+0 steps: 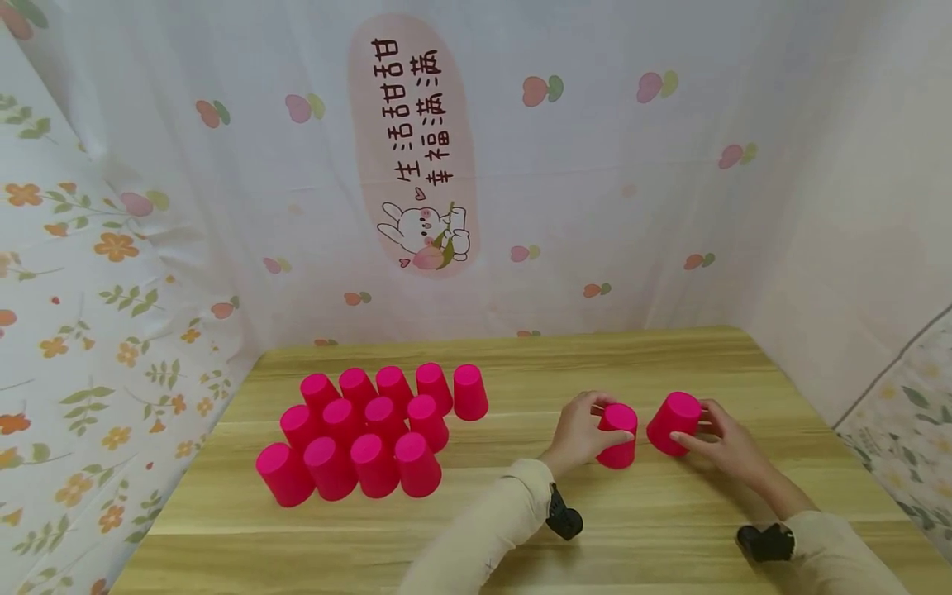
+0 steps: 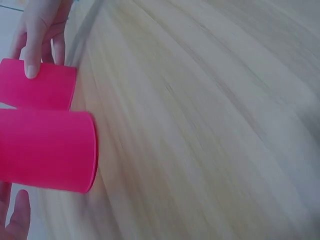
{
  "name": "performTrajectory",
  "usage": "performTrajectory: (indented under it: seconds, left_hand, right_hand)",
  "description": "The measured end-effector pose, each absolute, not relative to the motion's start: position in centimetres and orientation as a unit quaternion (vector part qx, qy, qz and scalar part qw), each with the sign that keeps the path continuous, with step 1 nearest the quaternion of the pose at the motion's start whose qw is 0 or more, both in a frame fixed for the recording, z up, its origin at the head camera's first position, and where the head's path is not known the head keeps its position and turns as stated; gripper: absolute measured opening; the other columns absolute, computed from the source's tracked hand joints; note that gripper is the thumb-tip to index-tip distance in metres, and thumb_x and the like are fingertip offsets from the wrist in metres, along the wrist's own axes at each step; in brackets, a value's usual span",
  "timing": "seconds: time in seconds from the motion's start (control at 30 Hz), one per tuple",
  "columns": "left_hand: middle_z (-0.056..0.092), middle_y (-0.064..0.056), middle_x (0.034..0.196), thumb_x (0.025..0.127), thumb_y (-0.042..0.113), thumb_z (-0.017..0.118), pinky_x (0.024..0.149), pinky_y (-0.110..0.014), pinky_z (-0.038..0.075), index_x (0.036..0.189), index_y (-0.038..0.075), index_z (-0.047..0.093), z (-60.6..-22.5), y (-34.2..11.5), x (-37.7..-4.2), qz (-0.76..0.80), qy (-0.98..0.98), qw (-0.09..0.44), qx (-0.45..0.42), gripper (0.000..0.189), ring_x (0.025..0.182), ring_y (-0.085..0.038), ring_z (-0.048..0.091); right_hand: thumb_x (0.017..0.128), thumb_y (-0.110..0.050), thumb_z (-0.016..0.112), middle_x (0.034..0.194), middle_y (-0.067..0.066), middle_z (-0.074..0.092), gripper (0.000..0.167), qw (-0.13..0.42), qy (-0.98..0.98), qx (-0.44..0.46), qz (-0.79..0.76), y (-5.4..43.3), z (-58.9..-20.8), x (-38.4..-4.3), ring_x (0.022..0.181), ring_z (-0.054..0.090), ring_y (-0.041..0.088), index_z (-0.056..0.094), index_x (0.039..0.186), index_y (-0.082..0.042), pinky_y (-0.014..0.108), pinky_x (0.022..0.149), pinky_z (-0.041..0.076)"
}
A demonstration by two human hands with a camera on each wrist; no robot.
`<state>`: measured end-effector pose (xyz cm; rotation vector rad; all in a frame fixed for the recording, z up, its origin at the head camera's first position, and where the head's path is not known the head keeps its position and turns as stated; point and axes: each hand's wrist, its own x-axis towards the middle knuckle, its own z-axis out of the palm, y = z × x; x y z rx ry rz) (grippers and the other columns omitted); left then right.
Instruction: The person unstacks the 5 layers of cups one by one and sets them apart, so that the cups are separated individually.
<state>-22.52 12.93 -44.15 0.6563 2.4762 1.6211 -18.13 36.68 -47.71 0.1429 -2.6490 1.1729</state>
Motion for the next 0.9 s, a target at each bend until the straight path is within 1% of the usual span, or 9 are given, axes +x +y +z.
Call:
performTrajectory:
  seconds: [0.13, 0.27, 0.37, 0.47, 0.57, 0.63, 0.73, 0.8, 0.9]
  left_hand:
    - [0.055, 0.011, 0.092, 0.066, 0.018, 0.079, 0.06, -0.017, 0.045, 0.102, 0.015, 0.06, -43.8, 11.3, -22.6, 0.523, 0.818, 0.068, 0.231, 0.041, 0.084, -0.004, 0.053]
    - [0.056, 0.011, 0.095, 0.066, 0.018, 0.078, 0.062, -0.016, 0.046, 0.104, 0.014, 0.06, -43.1, 9.6, -22.7, 0.506, 0.822, 0.074, 0.25, 0.042, 0.088, -0.005, 0.053]
    - [0.056, 0.01, 0.096, 0.066, 0.019, 0.078, 0.064, -0.016, 0.045, 0.105, 0.014, 0.06, -42.4, 8.4, -22.5, 0.49, 0.829, 0.071, 0.259, 0.044, 0.09, -0.006, 0.053]
    - [0.057, 0.009, 0.098, 0.066, 0.018, 0.078, 0.066, -0.016, 0.045, 0.108, 0.012, 0.06, -41.6, 7.4, -22.3, 0.476, 0.834, 0.073, 0.268, 0.046, 0.091, -0.006, 0.053]
    - [0.058, 0.007, 0.1, 0.067, 0.018, 0.078, 0.068, -0.017, 0.046, 0.111, 0.011, 0.059, -41.0, 6.5, -22.2, 0.468, 0.834, 0.078, 0.283, 0.048, 0.092, -0.007, 0.053]
    - [0.058, 0.006, 0.1, 0.067, 0.017, 0.077, 0.069, -0.018, 0.046, 0.111, 0.01, 0.059, -40.6, 5.9, -22.1, 0.466, 0.831, 0.079, 0.295, 0.048, 0.093, -0.008, 0.054]
    - [0.058, 0.005, 0.102, 0.068, 0.015, 0.077, 0.071, -0.018, 0.046, 0.112, 0.01, 0.058, -40.2, 4.8, -21.9, 0.469, 0.824, 0.089, 0.306, 0.048, 0.094, -0.008, 0.053]
    - [0.057, 0.005, 0.103, 0.069, 0.014, 0.076, 0.071, -0.017, 0.046, 0.113, 0.01, 0.058, -39.9, 3.9, -21.9, 0.474, 0.819, 0.101, 0.307, 0.048, 0.094, -0.008, 0.053]
    - [0.057, 0.003, 0.105, 0.07, 0.012, 0.075, 0.072, -0.018, 0.047, 0.114, 0.008, 0.057, -39.7, 2.4, -21.9, 0.479, 0.814, 0.118, 0.306, 0.048, 0.096, -0.009, 0.053]
  right_hand:
    - [0.076, -0.011, 0.069, 0.102, 0.021, 0.055, 0.045, 0.121, -0.907, 0.05, 0.4, 36.6, -47.6, -18.1, 0.083, 0.06, 0.028, 0.044, 0.111, 0.001, 0.021, 0.065, 0.047]
    - [0.075, -0.011, 0.07, 0.101, 0.022, 0.055, 0.045, 0.123, -0.907, 0.046, 0.399, 36.7, -47.8, -18.1, 0.081, 0.059, 0.012, 0.044, 0.111, 0.0, 0.02, 0.063, 0.047]
    - [0.075, -0.011, 0.07, 0.1, 0.023, 0.055, 0.044, 0.127, -0.908, 0.046, 0.398, 36.7, -47.8, -18.1, 0.078, 0.053, -0.003, 0.044, 0.11, 0.0, 0.02, 0.063, 0.047]
    - [0.075, -0.01, 0.069, 0.1, 0.023, 0.055, 0.044, 0.13, -0.907, 0.047, 0.397, 36.8, -47.7, -18.2, 0.077, 0.05, -0.007, 0.044, 0.11, 0.0, 0.019, 0.063, 0.047]
    - [0.075, -0.011, 0.07, 0.101, 0.024, 0.055, 0.044, 0.131, -0.909, 0.042, 0.394, 36.8, -47.7, -18.2, 0.077, 0.05, -0.008, 0.044, 0.11, 0.0, 0.019, 0.063, 0.046]
    - [0.075, -0.011, 0.07, 0.101, 0.024, 0.055, 0.045, 0.13, -0.91, 0.041, 0.392, 36.9, -47.7, -18.1, 0.077, 0.052, -0.006, 0.044, 0.11, 0.0, 0.019, 0.063, 0.047]
    - [0.075, -0.012, 0.07, 0.102, 0.025, 0.055, 0.045, 0.129, -0.912, 0.04, 0.387, 36.8, -47.8, -18.2, 0.079, 0.058, 0.006, 0.044, 0.11, 0.0, 0.021, 0.063, 0.047]
    - [0.075, -0.012, 0.07, 0.102, 0.025, 0.056, 0.045, 0.13, -0.913, 0.038, 0.385, 36.7, -47.8, -18.1, 0.081, 0.061, 0.018, 0.044, 0.11, 0.0, 0.021, 0.064, 0.047]
    - [0.076, -0.013, 0.069, 0.102, 0.026, 0.055, 0.045, 0.127, -0.913, 0.043, 0.386, 36.6, -47.8, -18.2, 0.085, 0.059, 0.035, 0.043, 0.11, 0.001, 0.022, 0.064, 0.047]
